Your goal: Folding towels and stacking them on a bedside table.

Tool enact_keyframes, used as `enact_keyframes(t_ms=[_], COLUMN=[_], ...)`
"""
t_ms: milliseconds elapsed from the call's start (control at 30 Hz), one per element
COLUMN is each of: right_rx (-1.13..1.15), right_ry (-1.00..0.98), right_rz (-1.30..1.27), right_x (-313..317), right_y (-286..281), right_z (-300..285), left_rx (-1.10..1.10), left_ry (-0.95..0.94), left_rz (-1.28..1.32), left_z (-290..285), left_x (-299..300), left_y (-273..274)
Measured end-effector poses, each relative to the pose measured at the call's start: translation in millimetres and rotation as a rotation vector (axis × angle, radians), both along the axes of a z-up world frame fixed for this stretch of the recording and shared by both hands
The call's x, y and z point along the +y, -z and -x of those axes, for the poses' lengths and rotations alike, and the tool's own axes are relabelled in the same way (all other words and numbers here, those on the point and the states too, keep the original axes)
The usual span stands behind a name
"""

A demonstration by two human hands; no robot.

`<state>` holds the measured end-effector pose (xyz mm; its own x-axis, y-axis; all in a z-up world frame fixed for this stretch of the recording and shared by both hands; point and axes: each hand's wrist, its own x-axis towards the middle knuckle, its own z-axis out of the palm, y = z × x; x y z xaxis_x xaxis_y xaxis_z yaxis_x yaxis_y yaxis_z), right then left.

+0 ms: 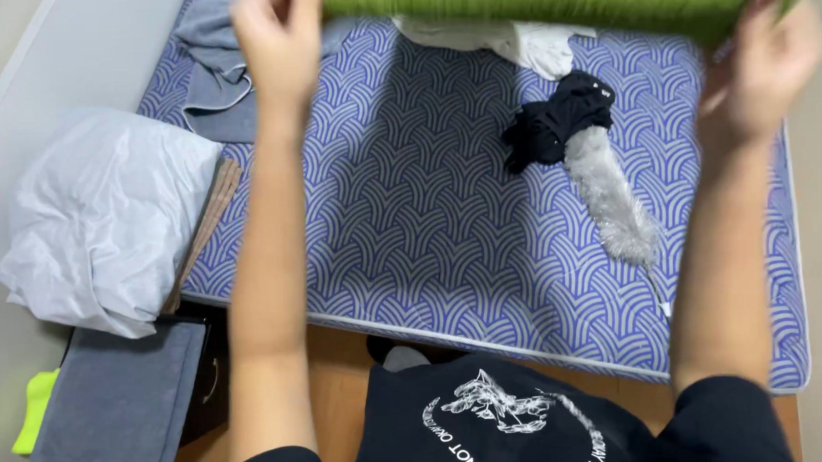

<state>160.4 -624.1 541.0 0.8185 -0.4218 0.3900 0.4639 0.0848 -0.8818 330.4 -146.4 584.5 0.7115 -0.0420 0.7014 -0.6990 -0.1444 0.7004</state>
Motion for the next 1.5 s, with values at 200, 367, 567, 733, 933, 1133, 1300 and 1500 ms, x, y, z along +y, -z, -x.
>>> enact_keyframes(t_ms=[200,367,567,733,933,1133,1300,1500], right_rx=[0.459,1.057,1.13,1.201,1.256,1.294,1.253,1.268], right_ry=[0.123,0.04,-0.015,-0.045,-0.097,-0.097,-0.154,-0.217], right_rz=[-0.169,0.081,-0.129,-0.084,0.044,0.057,0.062,0.104], right_x=[59.5,92.9,135.8,130.3,124.4,129.6,131.0,139.3], right_y=[280.6,505.8,490.5,461.8,487.3,475.5,479.4,477.2], right_z=[114.5,264.1,340.1,322.0,326.4,340.9,351.8,371.5], left_rx=[0.585,1.253,1.581,1.496,1.396,1.324,1.327,1.35], left_ry=[0.003,0.105,0.062,0.093,0.113,0.062,0.035,0.14], left_rz=[-0.047,0.001,0.117,0.015,-0.173,-0.208,-0.263,-0.198], left_z=[109.2,247.6,346.9,337.6,334.9,336.3,344.4,370.9], left_x=[35.8,90.2,126.5,128.3,122.1,117.8,124.7,143.6], left_y=[319.7,534.1,592.2,592.5,580.5,564.7,553.0,568.6])
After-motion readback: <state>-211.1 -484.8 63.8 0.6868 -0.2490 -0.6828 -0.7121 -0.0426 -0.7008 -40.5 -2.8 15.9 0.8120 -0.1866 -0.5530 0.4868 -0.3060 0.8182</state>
